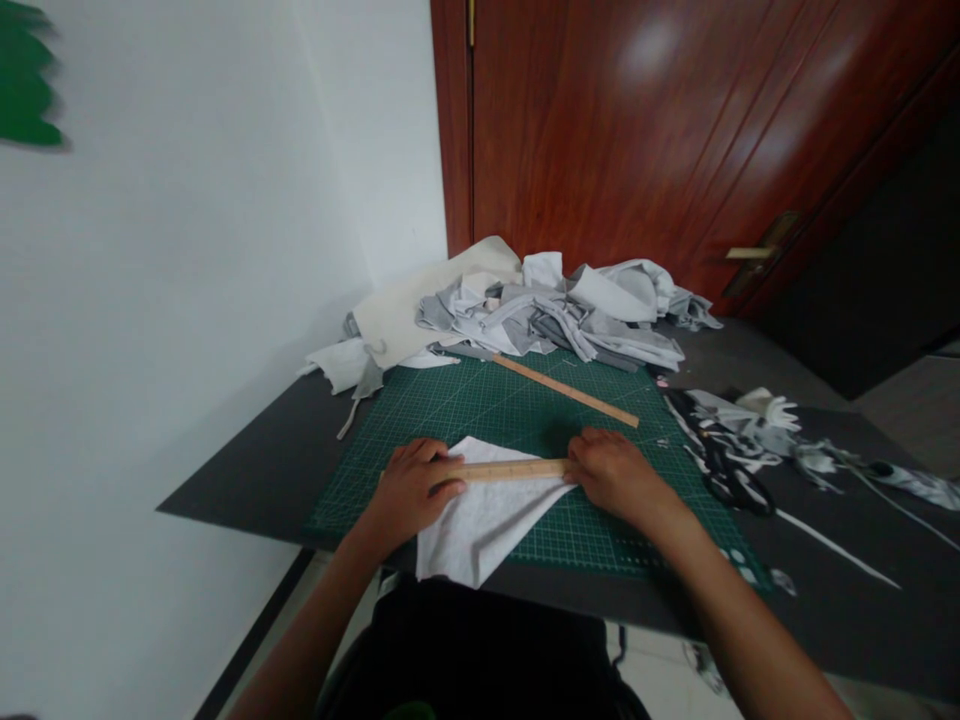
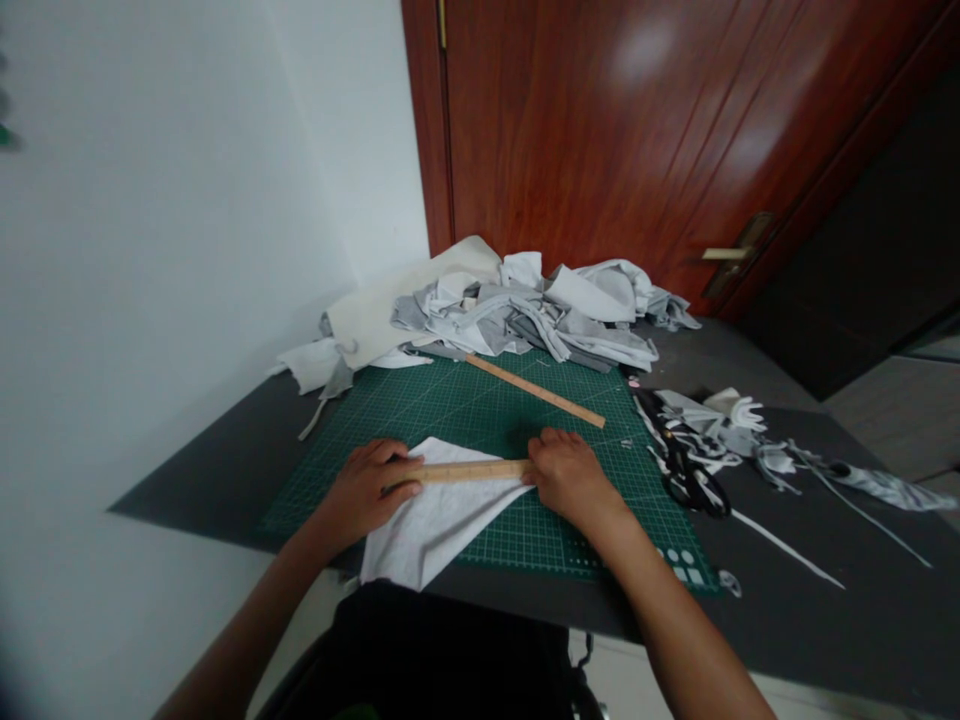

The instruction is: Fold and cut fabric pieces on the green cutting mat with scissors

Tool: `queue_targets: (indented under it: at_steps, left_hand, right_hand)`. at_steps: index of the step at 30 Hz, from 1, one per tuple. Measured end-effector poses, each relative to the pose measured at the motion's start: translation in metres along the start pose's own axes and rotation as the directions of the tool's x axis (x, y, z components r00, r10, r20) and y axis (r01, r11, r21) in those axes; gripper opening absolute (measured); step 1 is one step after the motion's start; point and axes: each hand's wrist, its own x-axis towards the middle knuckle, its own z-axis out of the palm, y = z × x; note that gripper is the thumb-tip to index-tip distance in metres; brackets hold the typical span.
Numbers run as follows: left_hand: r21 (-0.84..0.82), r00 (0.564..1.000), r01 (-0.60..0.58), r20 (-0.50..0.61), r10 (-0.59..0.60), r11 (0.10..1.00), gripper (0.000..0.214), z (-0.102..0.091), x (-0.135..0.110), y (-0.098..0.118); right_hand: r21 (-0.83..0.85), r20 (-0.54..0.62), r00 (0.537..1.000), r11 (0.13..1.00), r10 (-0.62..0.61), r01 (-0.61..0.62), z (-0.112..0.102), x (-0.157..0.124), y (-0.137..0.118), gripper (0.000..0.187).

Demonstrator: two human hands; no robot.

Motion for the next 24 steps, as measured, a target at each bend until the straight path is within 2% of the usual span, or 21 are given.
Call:
queue_targets:
  at_steps: [4, 8, 12, 16, 19, 24]
  left_hand:
    - [0.013, 1.0, 0.01, -0.004, -0.01, 1.0, 0.027, -0.001, 0.0, 0.002]
    - [0.021, 1.0, 0.02, -0.002, -0.02, 1.0, 0.026, 0.0, 0.0, 0.003]
    - [0.011, 1.0, 0.01, 0.003, -0.01, 1.0, 0.025, 0.0, 0.002, 0.0]
    - [-0.023, 1.0, 0.008, 0.002, -0.008, 1.0, 0.02, 0.002, 0.003, -0.003]
    - [-0.035, 1.0, 0.008, -0.025, -0.009, 0.999, 0.017, 0.004, 0.002, -0.003]
    - [-0.086, 0.999, 0.032, -0.039, -0.035, 0.996, 0.012, 0.002, 0.003, -0.004]
  right_hand:
    - [0.036, 0.061, 0.998, 0.999, -0.035, 0.033, -0.001, -0.004, -0.004, 0.018]
    - [0.099, 0.052, 0.998, 0.995, 0.025, -0.03, -0.001, -0.004, -0.002, 0.036]
    - [0.094, 0.082, 0.995, 0.994, 0.049, -0.057, 0.002, -0.002, 0.002, 0.04]
    - [0.099, 0.116, 0.982, 0.982, 0.151, -0.163, 0.009, -0.001, 0.008, 0.055]
    - [0.202, 0.144, 0.977, 0.961, 0.16, -0.187, 0.014, 0.0, 0.014, 0.05]
    - [0.378, 0.17, 0.974, 0.903, 0.149, -0.204, 0.023, 0.006, 0.022, 0.024]
